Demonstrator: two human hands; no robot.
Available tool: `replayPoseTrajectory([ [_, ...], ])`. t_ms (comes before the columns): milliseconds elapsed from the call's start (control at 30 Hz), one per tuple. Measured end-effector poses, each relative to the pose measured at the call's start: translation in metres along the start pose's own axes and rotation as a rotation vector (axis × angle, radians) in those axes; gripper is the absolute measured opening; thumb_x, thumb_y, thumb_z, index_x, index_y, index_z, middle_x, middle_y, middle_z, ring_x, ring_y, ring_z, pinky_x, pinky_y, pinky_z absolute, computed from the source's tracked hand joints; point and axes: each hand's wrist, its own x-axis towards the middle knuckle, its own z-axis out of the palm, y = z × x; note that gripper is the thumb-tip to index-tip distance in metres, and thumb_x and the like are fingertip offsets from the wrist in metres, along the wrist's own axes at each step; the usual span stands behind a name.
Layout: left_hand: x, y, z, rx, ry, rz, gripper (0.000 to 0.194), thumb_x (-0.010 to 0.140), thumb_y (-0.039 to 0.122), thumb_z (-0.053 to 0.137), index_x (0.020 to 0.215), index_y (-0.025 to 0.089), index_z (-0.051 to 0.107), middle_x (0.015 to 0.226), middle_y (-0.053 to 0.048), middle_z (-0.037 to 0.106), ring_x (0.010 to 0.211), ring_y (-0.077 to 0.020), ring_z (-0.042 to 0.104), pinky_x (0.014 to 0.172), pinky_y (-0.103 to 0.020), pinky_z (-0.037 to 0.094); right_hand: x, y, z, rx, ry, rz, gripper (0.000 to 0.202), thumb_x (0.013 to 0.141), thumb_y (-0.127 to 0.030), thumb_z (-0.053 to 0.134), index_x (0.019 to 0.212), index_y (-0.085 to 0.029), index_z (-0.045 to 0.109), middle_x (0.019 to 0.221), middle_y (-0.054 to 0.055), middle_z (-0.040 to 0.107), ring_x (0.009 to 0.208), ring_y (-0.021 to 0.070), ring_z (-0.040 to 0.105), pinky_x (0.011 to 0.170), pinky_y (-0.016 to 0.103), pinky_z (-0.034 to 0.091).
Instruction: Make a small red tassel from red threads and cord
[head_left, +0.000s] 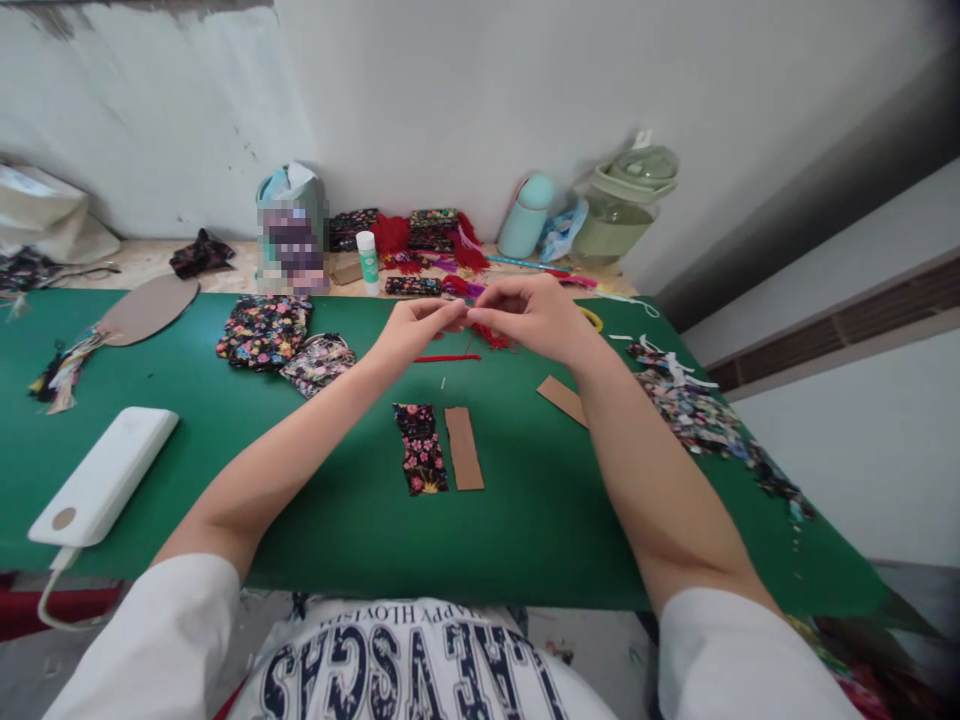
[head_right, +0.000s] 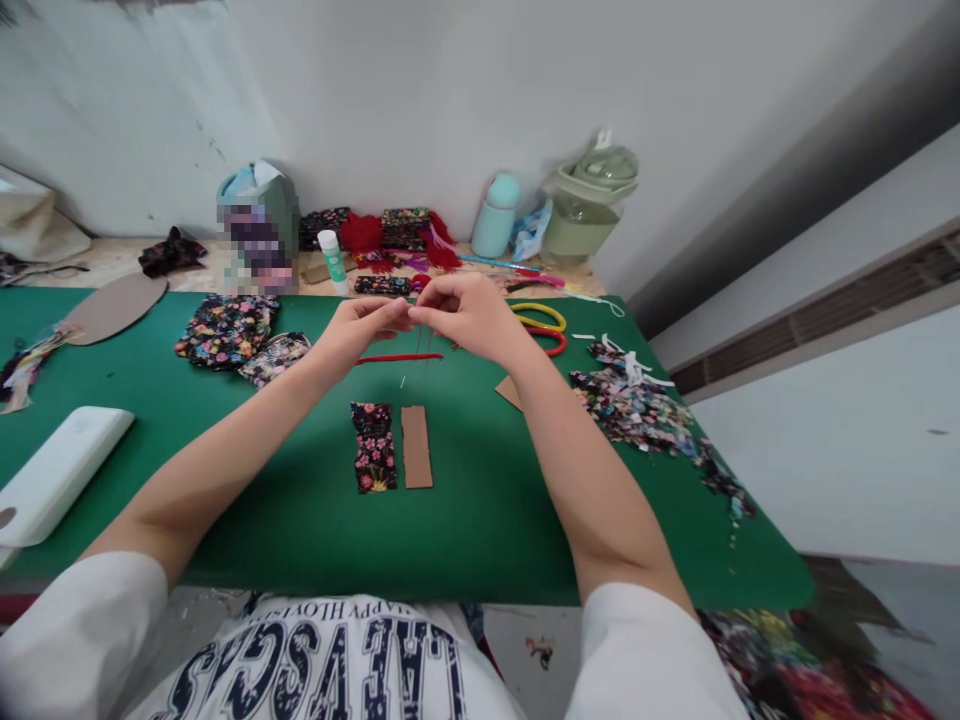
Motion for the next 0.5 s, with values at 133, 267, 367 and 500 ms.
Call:
replayPoseTrajectory([
  [133, -0.007, -0.006, 0.0, -0.147, 0.033, -0.077, 0.021, 0.076, 0.038, 0.07, 0.082, 0.018, 0.072, 0.08, -0.004, 0.072, 0.076, -0.0122, 0.066, 0.071, -0.024, 0.049, 0.001, -0.002, 0.008, 0.032, -0.053, -0.014, 0.023, 0.071, -0.043, 0.068, 0.067, -0.02, 0.064, 0.06, 0.001, 0.062, 0.054, 0.0138, 0.053, 0.05, 0.028, 0.041],
  [267, -0.009, -0.012, 0.0, -0.183, 0.063, -0.069, 0.024, 0.07, 0.036, 0.075, 0.083, 0.017, 0.07, 0.08, -0.005, 0.072, 0.076, -0.0126, 0.066, 0.072, -0.026, 0.05, 0.0, -0.003, 0.014, 0.015, -0.071, -0.009, 0.024, 0.07, -0.044, 0.068, 0.066, -0.02, 0.064, 0.058, 0.001, 0.061, 0.054, 0.0142, 0.054, 0.051, 0.027, 0.041],
  [367, -0.008, -0.015, -0.001, -0.172, 0.103, -0.049, 0.023, 0.068, 0.034, 0.076, 0.083, 0.017, 0.069, 0.082, -0.004, 0.072, 0.078, -0.0134, 0.066, 0.072, -0.027, 0.05, 0.0, -0.001, 0.017, -0.007, -0.074, -0.033, 0.025, 0.07, -0.045, 0.067, 0.066, -0.02, 0.064, 0.057, 0.001, 0.06, 0.054, 0.014, 0.054, 0.051, 0.027, 0.041],
  [500, -0.006, -0.016, -0.002, -0.184, 0.121, -0.05, 0.019, 0.066, 0.027, 0.076, 0.081, 0.018, 0.069, 0.081, -0.004, 0.071, 0.073, -0.0124, 0.064, 0.07, -0.027, 0.05, 0.001, 0.003, 0.02, -0.024, -0.076, -0.057, 0.024, 0.071, -0.043, 0.066, 0.066, -0.02, 0.064, 0.058, 0.001, 0.062, 0.055, 0.0144, 0.056, 0.053, 0.028, 0.042],
])
